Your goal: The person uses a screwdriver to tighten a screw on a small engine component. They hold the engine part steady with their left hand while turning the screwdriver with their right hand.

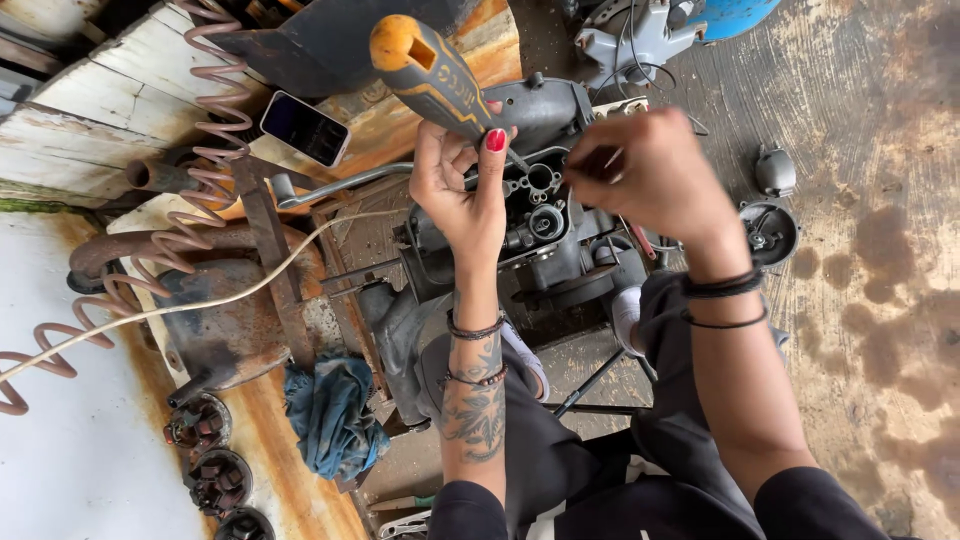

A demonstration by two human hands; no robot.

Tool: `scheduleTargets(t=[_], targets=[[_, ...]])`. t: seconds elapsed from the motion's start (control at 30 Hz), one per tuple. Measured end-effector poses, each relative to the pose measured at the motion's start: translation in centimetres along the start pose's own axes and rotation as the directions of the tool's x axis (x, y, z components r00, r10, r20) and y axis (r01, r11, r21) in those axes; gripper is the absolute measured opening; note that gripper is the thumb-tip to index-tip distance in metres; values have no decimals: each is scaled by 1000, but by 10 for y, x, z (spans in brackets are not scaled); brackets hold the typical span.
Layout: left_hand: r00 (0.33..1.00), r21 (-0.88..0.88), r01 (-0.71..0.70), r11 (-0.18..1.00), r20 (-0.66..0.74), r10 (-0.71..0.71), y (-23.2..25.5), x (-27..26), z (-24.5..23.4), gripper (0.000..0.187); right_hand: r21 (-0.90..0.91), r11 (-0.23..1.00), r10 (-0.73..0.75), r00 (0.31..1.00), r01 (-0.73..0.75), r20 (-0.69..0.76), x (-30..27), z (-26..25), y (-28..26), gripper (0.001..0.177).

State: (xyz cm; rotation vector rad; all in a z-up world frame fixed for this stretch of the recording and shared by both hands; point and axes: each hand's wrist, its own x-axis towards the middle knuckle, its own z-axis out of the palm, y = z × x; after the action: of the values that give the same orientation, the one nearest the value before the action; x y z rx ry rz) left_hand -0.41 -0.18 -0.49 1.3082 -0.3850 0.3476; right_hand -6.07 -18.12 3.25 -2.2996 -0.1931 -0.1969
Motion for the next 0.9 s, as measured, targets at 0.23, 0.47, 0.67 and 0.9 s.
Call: scheduleTargets(t=[0.23,0.47,0.67,0.9], targets=[[999,-15,-43,999,7,43,-18,3,-9,29,481,870,272,920,-109,-283,-63,-46,64,8],[979,43,-198,979,47,196,-12,9,-12,36,784,536,807,462,-314,-367,-255,47,244,13],[969,32,-231,972,94,227,-25,9,-24,38,870,336,938,217,-360,-272,-343,64,360,48],[986,28,-163,986,27,162,-20,7,-16,35,802,298,953,215,-518,-215,-329,77,380,35]])
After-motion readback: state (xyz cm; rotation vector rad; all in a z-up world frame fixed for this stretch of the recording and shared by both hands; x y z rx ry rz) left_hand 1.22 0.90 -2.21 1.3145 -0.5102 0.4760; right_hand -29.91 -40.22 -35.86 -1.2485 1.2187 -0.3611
